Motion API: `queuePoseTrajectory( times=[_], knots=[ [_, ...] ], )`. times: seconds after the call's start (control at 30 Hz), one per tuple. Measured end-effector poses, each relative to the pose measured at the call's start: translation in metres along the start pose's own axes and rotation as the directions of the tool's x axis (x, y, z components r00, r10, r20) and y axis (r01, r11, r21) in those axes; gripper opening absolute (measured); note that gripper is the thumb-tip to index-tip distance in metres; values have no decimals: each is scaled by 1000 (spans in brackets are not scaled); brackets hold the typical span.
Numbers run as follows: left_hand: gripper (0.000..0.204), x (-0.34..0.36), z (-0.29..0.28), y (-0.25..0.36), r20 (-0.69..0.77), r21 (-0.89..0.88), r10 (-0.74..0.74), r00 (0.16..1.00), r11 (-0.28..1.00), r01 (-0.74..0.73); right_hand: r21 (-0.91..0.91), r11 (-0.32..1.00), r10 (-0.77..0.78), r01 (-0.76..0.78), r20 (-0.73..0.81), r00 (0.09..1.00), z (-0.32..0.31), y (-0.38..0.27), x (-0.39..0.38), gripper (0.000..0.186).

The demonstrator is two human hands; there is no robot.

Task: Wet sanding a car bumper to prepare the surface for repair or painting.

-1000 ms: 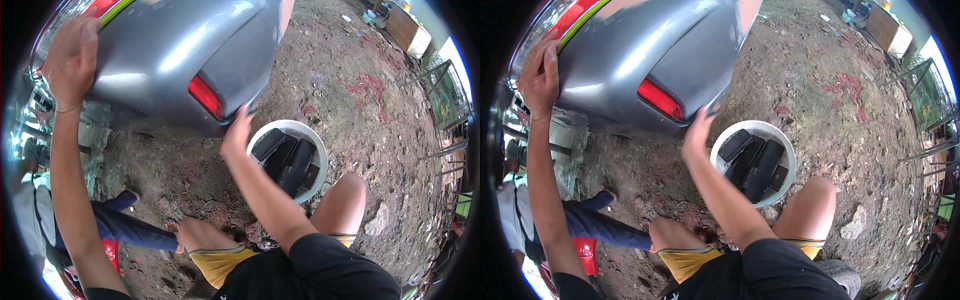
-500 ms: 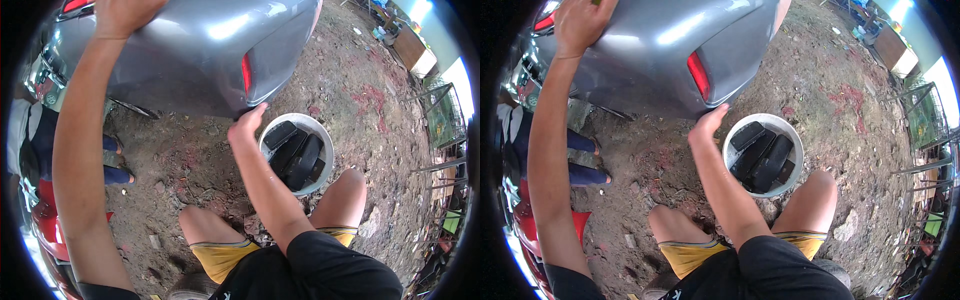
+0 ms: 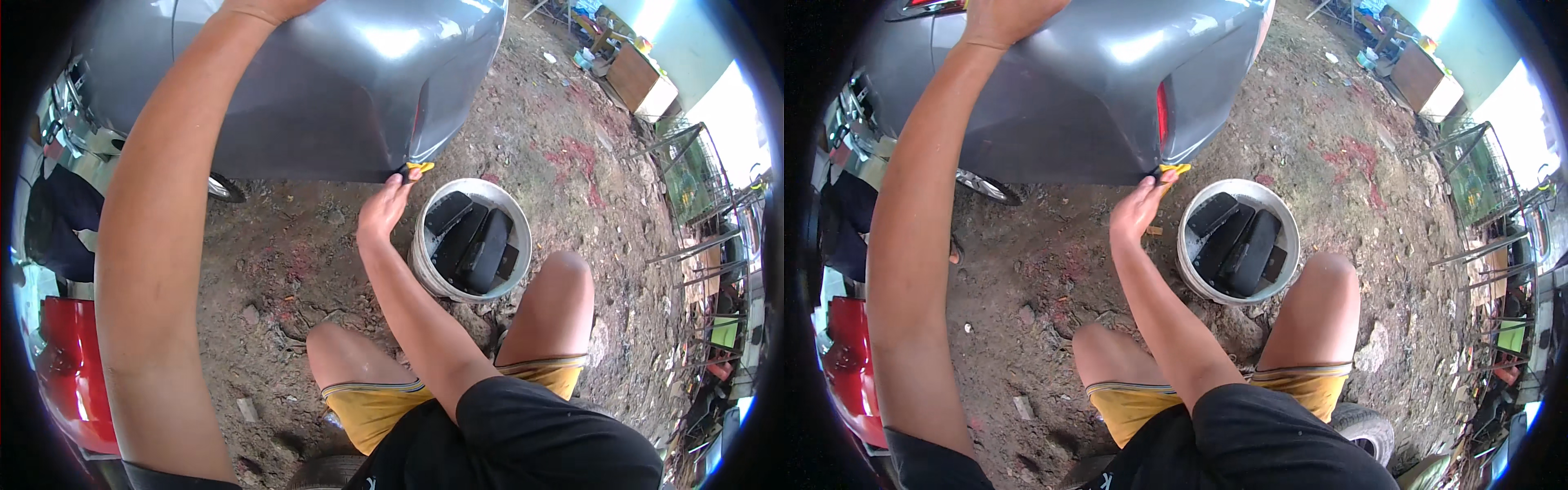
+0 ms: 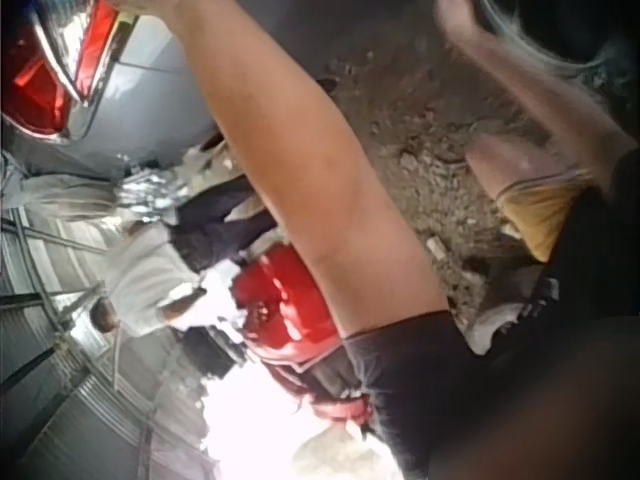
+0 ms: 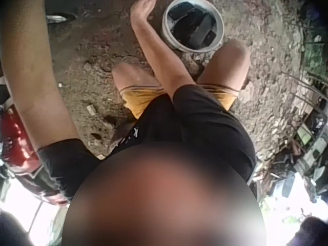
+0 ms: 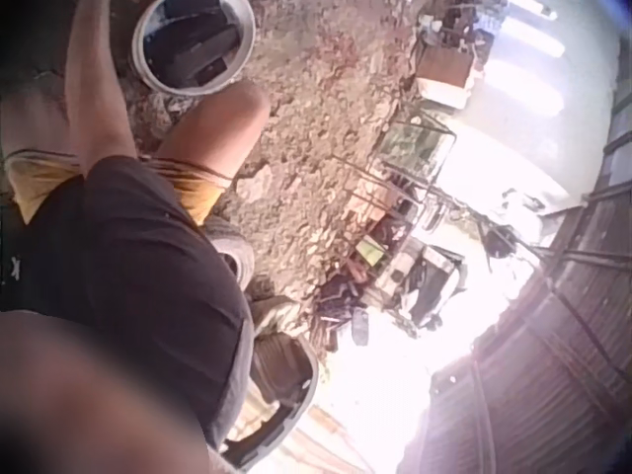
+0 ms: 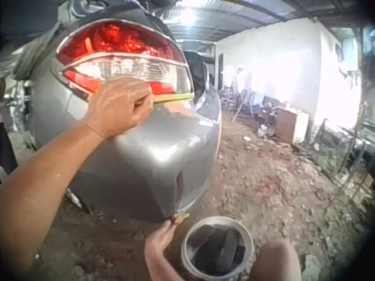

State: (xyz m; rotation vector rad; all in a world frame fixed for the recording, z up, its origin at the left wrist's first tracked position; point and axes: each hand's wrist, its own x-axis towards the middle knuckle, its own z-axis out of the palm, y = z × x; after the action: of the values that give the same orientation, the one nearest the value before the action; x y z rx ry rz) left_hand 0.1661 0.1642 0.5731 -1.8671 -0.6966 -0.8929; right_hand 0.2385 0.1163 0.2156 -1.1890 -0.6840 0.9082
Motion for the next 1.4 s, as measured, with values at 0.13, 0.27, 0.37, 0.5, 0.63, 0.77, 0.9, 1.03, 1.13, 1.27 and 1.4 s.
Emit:
queuePoseTrajectory(
  times=[0.13, 0.27, 0.37, 0.5, 0.63, 0.77, 0.9, 1.03, 1.13, 1.27, 1.4],
  knots=[
    [17, -5, 0, -6, -41, 7, 38, 998, 999, -38, 58, 998, -32, 39, -112, 993, 9, -2, -3, 54],
    [17, 1, 9, 1, -77, 1, 14, 997, 1000, -14, 163, 987, 34, -2, -193, 981, 6, -3, 35, 53],
    [17, -10, 6, -1, -12, 1, 14, 1000, 1000, -14, 220, 972, -63, 86, -112, 992, 34, -51, -27, 54],
    [18, -2, 2, -2, 25, -18, 24, 999, 1000, -23, 287, 916, -294, 282, -2, 956, 46, -123, -32, 54],
    [16, -1, 2, 4, 71, 64, -11, 997, 998, 6, -41, 802, -569, 596, 256, 782, 1, -55, -19, 55],
    [17, -1, 1, 9, 41, 89, -96, 995, 992, 92, -179, 864, -408, 471, 300, 862, -34, -3, -13, 56],
    [27, -35, -4, 73, 60, -19, -474, 879, 880, 475, -191, 939, 332, -285, 302, 893, -98, -20, 22, 34],
    [16, -137, -4, 230, 451, -213, -778, 437, 381, 900, 206, 610, 555, -765, 578, 598, -164, -34, 98, 23],
    [55, -197, 43, 323, 789, -390, -588, -178, -704, 594, -46, 551, 552, -833, 769, 323, -180, -56, 138, 31],
    [64, -214, 106, 380, 962, -109, -118, -248, -993, 51, -490, 863, 470, -120, 694, 546, -204, 15, 186, 32],
    [54, -175, 151, 410, 691, 32, -207, -692, -948, 316, -594, 679, 478, 430, 803, 355, -204, 54, 211, 47]
  ],
)
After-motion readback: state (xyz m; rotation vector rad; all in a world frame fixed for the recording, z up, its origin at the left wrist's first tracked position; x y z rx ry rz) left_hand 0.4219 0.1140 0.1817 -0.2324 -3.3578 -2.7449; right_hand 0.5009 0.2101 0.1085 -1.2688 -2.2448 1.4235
